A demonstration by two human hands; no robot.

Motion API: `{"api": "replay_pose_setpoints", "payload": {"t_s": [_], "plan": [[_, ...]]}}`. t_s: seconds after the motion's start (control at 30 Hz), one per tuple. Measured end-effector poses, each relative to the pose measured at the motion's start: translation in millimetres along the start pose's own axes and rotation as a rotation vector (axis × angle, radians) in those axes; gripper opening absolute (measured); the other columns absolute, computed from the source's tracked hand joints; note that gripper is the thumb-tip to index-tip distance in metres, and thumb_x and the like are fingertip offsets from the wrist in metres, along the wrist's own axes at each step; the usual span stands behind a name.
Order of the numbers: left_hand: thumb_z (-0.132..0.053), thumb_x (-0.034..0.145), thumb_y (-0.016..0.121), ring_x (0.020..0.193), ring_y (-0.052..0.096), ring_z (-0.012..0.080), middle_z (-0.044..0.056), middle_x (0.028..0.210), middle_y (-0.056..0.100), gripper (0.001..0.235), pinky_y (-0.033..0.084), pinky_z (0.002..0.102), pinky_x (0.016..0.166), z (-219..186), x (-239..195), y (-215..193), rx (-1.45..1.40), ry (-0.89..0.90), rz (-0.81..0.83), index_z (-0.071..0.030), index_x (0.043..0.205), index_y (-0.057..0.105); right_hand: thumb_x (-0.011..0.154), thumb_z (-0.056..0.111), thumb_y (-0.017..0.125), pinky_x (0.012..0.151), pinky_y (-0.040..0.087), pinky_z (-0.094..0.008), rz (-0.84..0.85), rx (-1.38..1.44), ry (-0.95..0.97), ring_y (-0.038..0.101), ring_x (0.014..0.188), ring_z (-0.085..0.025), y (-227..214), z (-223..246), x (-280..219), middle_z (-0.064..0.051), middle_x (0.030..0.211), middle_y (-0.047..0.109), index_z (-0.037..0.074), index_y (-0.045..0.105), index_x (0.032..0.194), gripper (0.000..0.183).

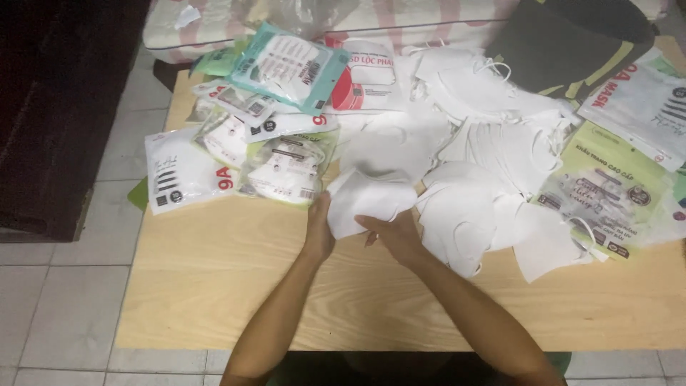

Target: Manually folding face masks and inserting them into individual plastic packaging bags.

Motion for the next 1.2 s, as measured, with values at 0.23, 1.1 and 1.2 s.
{"api": "replay_pose_setpoints", "payload": {"t_s": [0.23,1.1,1.2], "plan": [[-0.016,0.096,0.073,0.108,0.062,0.0120,0.005,0.116,0.074,0.033,0.054,0.035,0.099,-25,-24,20,0.260,0.214,0.096,-0.009,0.128,0.071,0.086,0.028,0.085,0.068,0.059,-0.030,-0.023,-0.111,0.100,0.072,0.059,-0.017,4,14,-3,-0.012,0.086,0.075,-0.002,0.057,0.126,0.057],[-0.003,0.080,0.086,0.097,0.076,0.0282,0.014,0.098,0.080,0.023,0.058,0.042,0.090,-77,-28,33,0.378,0.747,0.315,-0.005,0.102,0.081,0.093,0.038,0.070,0.121,0.018,-0.063,-0.171,-1.125,-1.027,0.039,0.144,-0.048,2,25,-5,-0.027,0.151,0.047,-0.004,0.042,0.151,0.077],[-0.001,0.079,0.085,0.098,0.076,0.0295,0.013,0.100,0.080,0.026,0.058,0.042,0.089,-76,-27,27,0.415,0.790,0.337,-0.006,0.104,0.081,0.093,0.033,0.070,0.122,0.022,-0.062,-0.119,-1.153,-1.024,0.046,0.139,-0.042,6,21,-6,-0.022,0.143,0.053,-0.002,0.045,0.148,0.070]]}}
Point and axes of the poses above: each hand's wrist, its own x-axis towards the middle knuckle, its own y-axis out of the palm, z = x × y, the point moved 4 cm from there along x, towards the middle knuckle
